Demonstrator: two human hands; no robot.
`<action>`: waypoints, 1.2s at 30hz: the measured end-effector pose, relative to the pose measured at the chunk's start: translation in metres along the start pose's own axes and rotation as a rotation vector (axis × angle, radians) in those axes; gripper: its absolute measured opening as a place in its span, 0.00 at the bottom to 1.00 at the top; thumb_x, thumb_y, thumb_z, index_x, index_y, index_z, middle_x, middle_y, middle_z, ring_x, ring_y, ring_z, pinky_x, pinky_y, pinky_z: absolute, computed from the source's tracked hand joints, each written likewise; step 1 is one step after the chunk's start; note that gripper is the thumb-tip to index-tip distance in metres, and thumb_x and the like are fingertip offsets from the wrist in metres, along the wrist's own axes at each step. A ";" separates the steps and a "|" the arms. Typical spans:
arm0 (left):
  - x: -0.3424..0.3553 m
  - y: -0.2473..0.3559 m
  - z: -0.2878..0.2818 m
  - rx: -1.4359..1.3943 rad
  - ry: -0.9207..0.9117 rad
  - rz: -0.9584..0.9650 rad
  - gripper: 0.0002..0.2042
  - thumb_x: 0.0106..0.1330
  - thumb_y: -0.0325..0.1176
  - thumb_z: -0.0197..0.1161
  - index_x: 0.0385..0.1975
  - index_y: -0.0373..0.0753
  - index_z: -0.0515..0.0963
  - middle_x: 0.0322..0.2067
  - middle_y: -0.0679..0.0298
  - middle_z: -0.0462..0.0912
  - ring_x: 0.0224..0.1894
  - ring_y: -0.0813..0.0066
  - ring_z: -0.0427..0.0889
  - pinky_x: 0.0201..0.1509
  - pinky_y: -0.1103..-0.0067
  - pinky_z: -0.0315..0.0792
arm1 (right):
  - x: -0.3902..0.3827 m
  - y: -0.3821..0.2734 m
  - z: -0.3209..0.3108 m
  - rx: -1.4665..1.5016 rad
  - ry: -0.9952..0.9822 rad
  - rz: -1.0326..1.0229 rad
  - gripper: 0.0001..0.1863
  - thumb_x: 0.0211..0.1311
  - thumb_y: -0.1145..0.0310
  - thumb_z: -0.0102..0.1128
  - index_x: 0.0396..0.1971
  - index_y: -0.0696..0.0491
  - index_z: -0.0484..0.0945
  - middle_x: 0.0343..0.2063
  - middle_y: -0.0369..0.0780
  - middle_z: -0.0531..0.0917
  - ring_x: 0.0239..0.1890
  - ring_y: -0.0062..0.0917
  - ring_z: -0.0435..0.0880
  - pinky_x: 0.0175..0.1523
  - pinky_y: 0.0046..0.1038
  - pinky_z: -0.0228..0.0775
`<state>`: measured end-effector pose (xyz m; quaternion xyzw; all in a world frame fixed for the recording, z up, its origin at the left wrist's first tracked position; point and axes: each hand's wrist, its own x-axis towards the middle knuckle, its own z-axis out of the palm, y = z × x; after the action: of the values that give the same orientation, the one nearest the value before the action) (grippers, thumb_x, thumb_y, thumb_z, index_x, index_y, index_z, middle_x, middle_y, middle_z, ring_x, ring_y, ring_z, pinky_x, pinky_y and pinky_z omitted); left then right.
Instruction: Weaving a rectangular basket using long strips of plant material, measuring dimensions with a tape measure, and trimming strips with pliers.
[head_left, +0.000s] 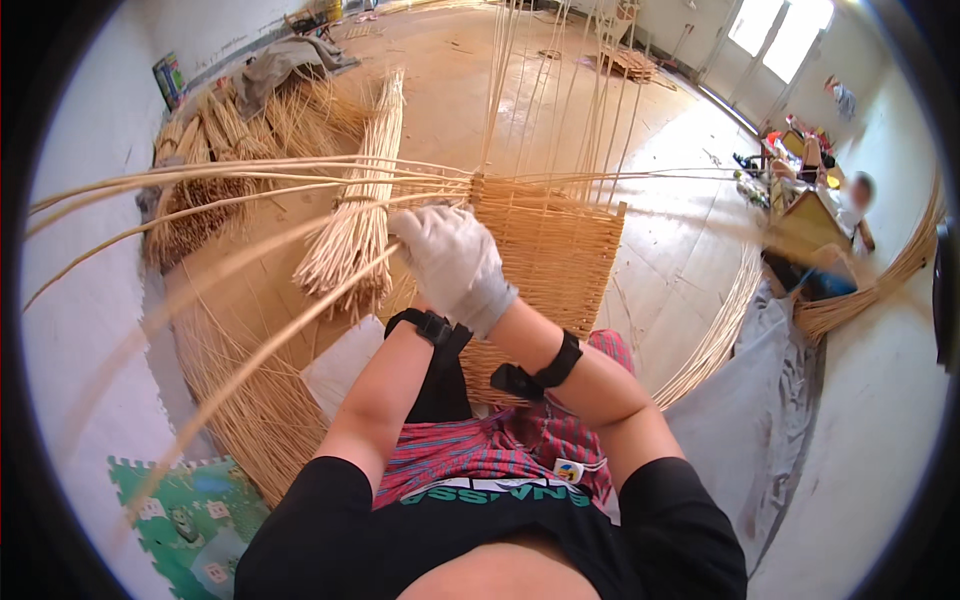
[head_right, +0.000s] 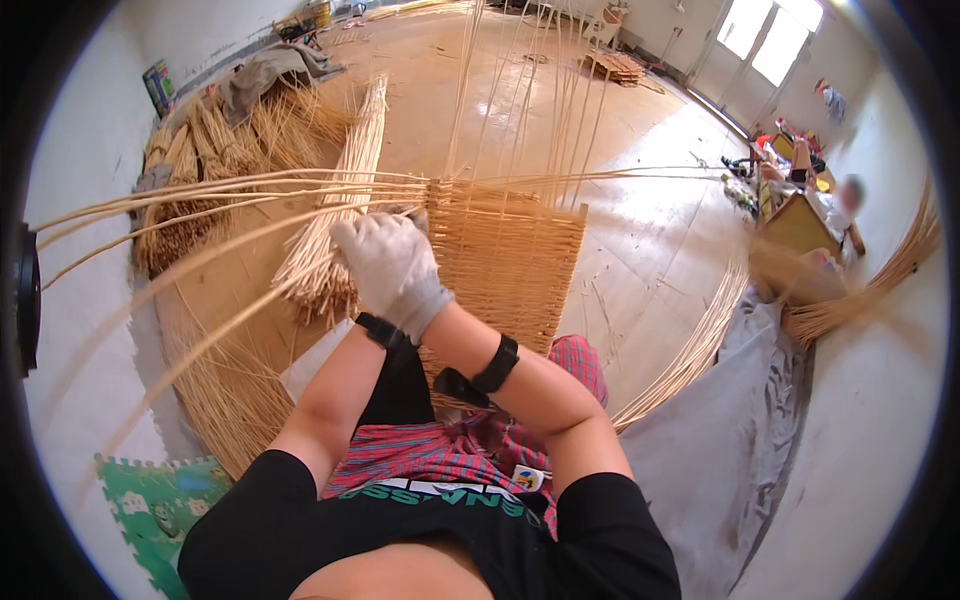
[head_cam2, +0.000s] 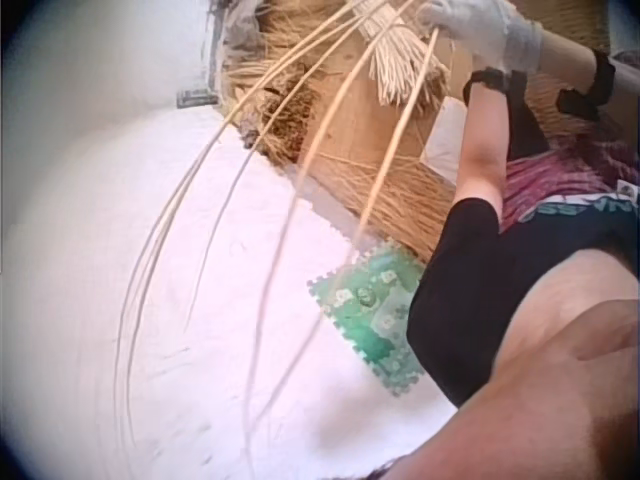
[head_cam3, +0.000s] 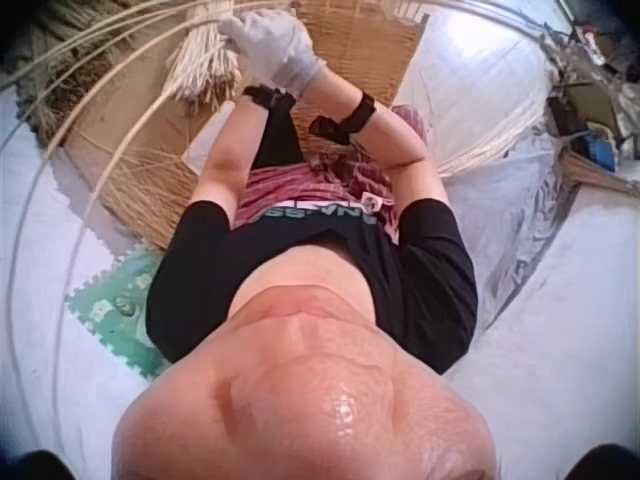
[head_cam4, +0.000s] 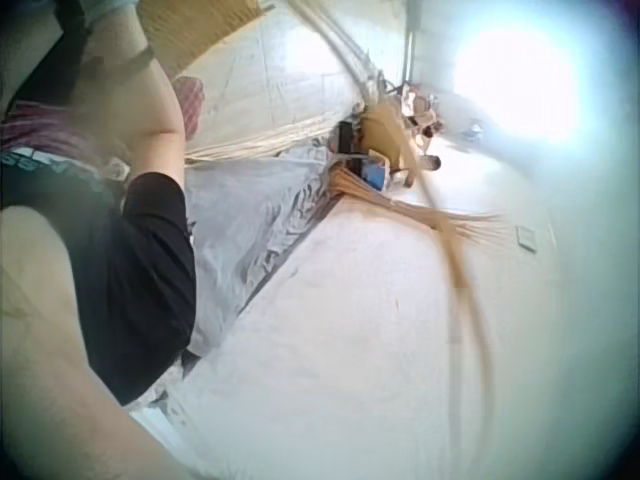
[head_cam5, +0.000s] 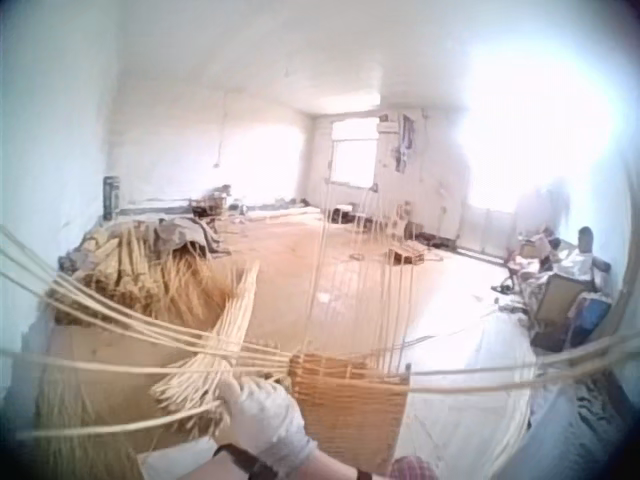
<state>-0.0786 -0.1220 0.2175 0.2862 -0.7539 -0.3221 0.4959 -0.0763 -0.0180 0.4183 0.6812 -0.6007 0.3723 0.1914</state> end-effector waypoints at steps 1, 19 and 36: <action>0.008 0.002 0.004 0.021 -0.024 0.013 0.18 0.68 0.39 0.68 0.53 0.39 0.76 0.45 0.56 0.85 0.44 0.67 0.84 0.48 0.73 0.76 | 0.006 0.001 -0.002 -0.116 -0.164 0.120 0.07 0.63 0.65 0.65 0.40 0.45 0.78 0.30 0.36 0.85 0.35 0.29 0.87 0.37 0.31 0.79; 0.130 -0.015 0.013 0.617 -1.214 -0.004 0.55 0.50 0.70 0.72 0.68 0.29 0.64 0.57 0.41 0.78 0.61 0.51 0.77 0.68 0.65 0.70 | -0.126 0.225 -0.027 1.172 0.518 1.133 0.11 0.75 0.63 0.59 0.42 0.55 0.83 0.38 0.38 0.87 0.38 0.27 0.89 0.42 0.27 0.84; 0.105 0.039 0.020 0.119 -0.566 -0.403 0.49 0.55 0.70 0.69 0.55 0.23 0.72 0.44 0.49 0.85 0.49 0.55 0.83 0.56 0.70 0.75 | -0.107 0.159 -0.016 0.742 0.573 0.823 0.15 0.77 0.64 0.54 0.52 0.58 0.80 0.33 0.39 0.86 0.32 0.23 0.87 0.34 0.24 0.79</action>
<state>-0.1371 -0.1722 0.3005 0.3568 -0.8073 -0.4357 0.1762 -0.2341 0.0334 0.3202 0.2879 -0.5694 0.7674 -0.0633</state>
